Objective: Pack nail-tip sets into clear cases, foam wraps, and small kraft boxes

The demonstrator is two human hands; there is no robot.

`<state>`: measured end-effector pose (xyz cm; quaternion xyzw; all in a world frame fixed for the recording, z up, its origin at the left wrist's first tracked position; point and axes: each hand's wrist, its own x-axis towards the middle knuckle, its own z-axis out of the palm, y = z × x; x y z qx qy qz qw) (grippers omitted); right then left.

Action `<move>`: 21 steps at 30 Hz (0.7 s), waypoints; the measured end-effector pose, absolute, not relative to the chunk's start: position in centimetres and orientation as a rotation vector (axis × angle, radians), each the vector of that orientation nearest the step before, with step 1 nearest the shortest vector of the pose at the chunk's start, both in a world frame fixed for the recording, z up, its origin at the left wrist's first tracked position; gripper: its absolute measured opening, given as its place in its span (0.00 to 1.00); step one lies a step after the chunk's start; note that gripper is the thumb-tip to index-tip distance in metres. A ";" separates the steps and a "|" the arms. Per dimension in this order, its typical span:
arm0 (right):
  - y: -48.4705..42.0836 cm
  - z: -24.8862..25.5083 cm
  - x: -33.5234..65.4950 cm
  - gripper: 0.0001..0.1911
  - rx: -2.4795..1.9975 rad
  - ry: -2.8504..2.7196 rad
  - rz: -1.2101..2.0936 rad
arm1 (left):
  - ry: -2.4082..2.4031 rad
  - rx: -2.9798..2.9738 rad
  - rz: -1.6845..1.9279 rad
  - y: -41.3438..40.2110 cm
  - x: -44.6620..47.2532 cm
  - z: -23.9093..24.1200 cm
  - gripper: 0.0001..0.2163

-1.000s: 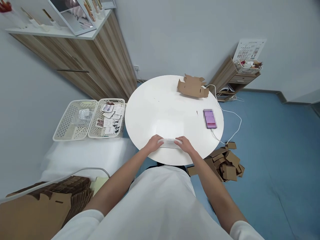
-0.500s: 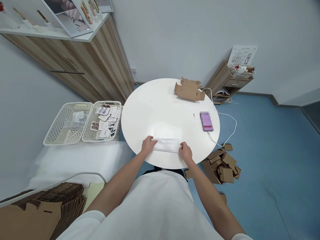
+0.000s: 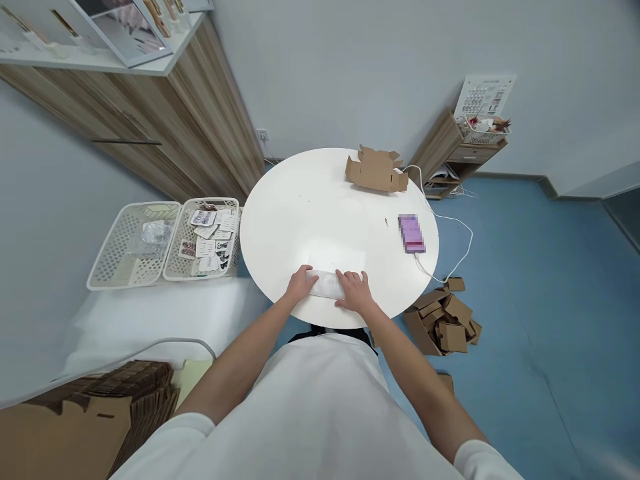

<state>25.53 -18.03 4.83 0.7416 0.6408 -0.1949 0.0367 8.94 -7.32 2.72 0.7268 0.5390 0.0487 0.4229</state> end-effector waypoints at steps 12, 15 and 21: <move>-20.5 3.9 24.5 0.37 2.456 1.822 -0.468 | 1.432 1.976 0.178 -8.6 9.6 3.3 0.25; -20.0 3.6 24.9 0.37 2.523 1.753 -0.492 | 1.126 2.349 0.249 -9.6 10.0 3.8 0.24; -21.2 3.4 25.4 0.43 2.869 1.501 -0.608 | 0.555 2.705 -0.026 -12.0 11.1 3.1 0.23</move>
